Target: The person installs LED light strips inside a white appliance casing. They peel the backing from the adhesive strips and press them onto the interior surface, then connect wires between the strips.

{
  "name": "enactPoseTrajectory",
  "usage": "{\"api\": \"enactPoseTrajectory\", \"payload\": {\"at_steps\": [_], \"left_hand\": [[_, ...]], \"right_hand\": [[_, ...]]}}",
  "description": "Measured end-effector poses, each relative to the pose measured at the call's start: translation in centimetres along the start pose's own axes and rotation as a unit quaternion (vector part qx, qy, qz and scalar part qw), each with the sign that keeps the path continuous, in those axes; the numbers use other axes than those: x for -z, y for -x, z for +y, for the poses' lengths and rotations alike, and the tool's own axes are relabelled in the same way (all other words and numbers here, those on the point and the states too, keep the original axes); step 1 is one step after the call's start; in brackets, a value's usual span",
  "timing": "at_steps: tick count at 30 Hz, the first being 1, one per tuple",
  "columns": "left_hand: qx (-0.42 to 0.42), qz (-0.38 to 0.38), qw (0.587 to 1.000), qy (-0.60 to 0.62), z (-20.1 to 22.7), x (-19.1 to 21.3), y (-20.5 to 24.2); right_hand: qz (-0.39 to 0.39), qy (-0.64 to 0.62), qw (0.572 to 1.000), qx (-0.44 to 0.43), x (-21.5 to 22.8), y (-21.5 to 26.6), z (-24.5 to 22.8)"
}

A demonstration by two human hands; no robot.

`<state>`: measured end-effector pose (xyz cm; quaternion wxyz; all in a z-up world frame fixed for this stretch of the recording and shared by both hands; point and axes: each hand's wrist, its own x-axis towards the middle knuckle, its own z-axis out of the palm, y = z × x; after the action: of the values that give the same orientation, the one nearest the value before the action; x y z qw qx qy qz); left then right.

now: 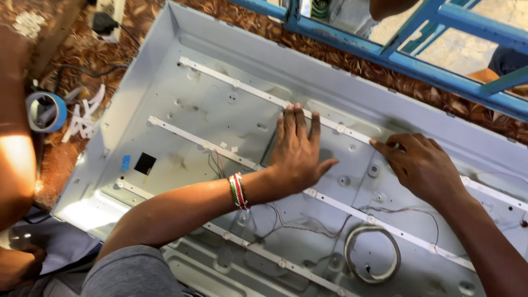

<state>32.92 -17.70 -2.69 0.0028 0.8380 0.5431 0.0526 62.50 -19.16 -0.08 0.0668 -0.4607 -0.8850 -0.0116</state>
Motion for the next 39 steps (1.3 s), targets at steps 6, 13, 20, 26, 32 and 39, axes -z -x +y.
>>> {"api": "enactPoseTrajectory", "payload": {"at_steps": [6, 13, 20, 26, 32, 39], "left_hand": [[-0.018, -0.016, 1.0, -0.008, -1.7, 0.9, 0.8], [0.084, -0.063, 0.994, 0.04, -7.9, 2.7, 0.7], [0.031, 0.053, 0.997, 0.054, -10.7, 3.9, 0.7], [-0.079, 0.064, 0.991, 0.087, -6.0, 3.7, -0.7], [-0.229, 0.11, 0.95, 0.181, 0.3, 0.7, -4.8], [-0.292, 0.141, 0.917, 0.234, 3.2, -0.8, -8.1]], "right_hand": [[0.012, 0.0, 1.0, -0.006, 0.0, 0.3, -0.1], [0.017, -0.004, 1.0, -0.002, 0.0, 0.4, -0.2], [0.014, 0.021, 1.0, -0.001, -0.1, 0.4, 0.0], [0.018, -0.014, 1.0, 0.003, 0.9, -0.1, -0.3], [0.051, -0.088, 0.994, -0.034, 1.3, -0.1, -0.3], [-0.008, -0.198, 0.977, -0.078, 2.6, -0.5, 0.2]]}}
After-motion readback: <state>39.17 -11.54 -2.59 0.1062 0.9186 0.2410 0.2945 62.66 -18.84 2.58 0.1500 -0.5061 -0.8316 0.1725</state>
